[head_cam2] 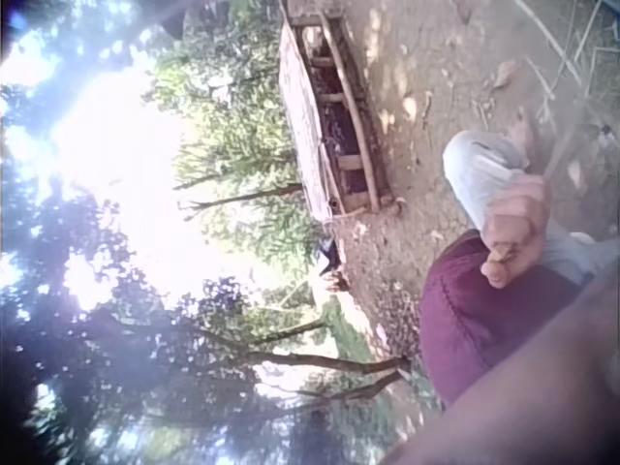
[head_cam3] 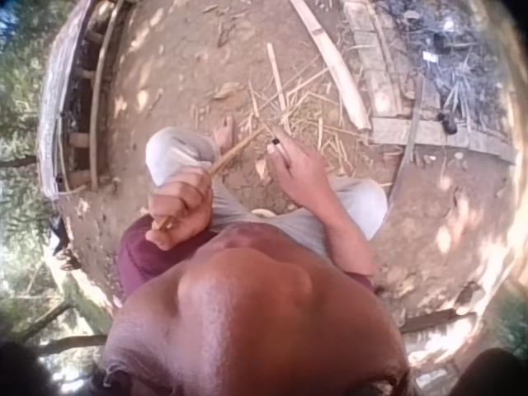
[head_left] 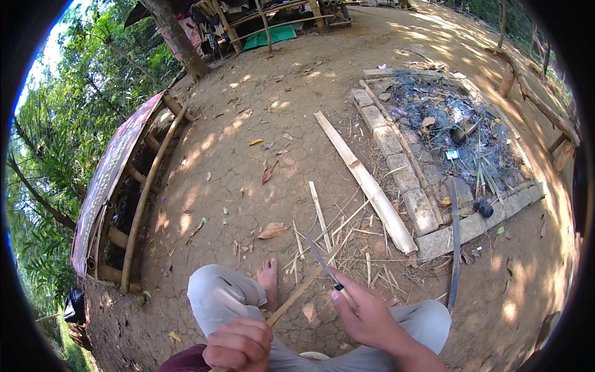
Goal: The person carves a strip of bamboo with a knife, stripping away thin layers and smoothing the edges.
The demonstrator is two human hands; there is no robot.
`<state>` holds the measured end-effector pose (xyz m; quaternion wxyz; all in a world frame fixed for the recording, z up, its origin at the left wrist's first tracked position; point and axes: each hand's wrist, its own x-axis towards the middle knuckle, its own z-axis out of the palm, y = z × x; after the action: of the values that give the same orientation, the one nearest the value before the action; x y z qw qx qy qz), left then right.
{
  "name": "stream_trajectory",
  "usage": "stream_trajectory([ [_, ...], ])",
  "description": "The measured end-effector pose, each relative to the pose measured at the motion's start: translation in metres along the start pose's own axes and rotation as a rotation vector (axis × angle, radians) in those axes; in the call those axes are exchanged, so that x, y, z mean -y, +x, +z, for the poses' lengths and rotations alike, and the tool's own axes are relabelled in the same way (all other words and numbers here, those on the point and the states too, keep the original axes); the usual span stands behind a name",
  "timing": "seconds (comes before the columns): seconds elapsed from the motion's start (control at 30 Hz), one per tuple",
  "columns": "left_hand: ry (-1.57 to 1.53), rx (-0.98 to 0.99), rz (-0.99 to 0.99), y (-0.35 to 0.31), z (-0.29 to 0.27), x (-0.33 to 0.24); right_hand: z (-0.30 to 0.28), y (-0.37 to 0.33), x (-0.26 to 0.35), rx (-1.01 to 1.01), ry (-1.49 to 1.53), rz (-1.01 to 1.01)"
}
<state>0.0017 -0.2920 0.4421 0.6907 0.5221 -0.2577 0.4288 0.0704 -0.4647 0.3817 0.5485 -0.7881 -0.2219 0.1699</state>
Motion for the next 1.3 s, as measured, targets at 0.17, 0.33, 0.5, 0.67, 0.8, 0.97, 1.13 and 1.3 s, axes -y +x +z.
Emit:
stream_trajectory([
  [0.17, 0.012, 0.039, 0.015, -0.004, 0.006, 0.002, 0.008, -0.004, -0.007, 0.049, -0.146, -0.143],
  [0.33, -0.003, 0.063, 0.005, -0.006, 0.009, 0.0, 0.008, -0.003, -0.009, 0.05, -0.214, -0.126],
  [0.5, -0.003, 0.077, -0.019, -0.003, 0.009, -0.002, 0.011, -0.001, -0.009, 0.046, -0.183, -0.151],
  [0.67, 0.018, 0.057, -0.025, -0.001, 0.008, -0.003, 0.014, 0.003, -0.006, 0.086, -0.192, -0.171],
  [0.8, 0.029, 0.056, -0.014, 0.0, 0.007, -0.001, 0.016, 0.005, -0.007, 0.115, -0.225, -0.18],
  [0.97, 0.032, 0.05, -0.005, 0.001, 0.005, -0.001, 0.015, 0.006, -0.006, 0.133, -0.276, -0.175],
  [1.13, 0.034, 0.07, -0.012, 0.001, 0.003, -0.001, 0.015, 0.007, -0.006, 0.126, -0.273, -0.19],
  [1.3, 0.035, 0.06, -0.014, 0.0, 0.003, -0.001, 0.016, 0.007, -0.008, 0.132, -0.275, -0.198],
])
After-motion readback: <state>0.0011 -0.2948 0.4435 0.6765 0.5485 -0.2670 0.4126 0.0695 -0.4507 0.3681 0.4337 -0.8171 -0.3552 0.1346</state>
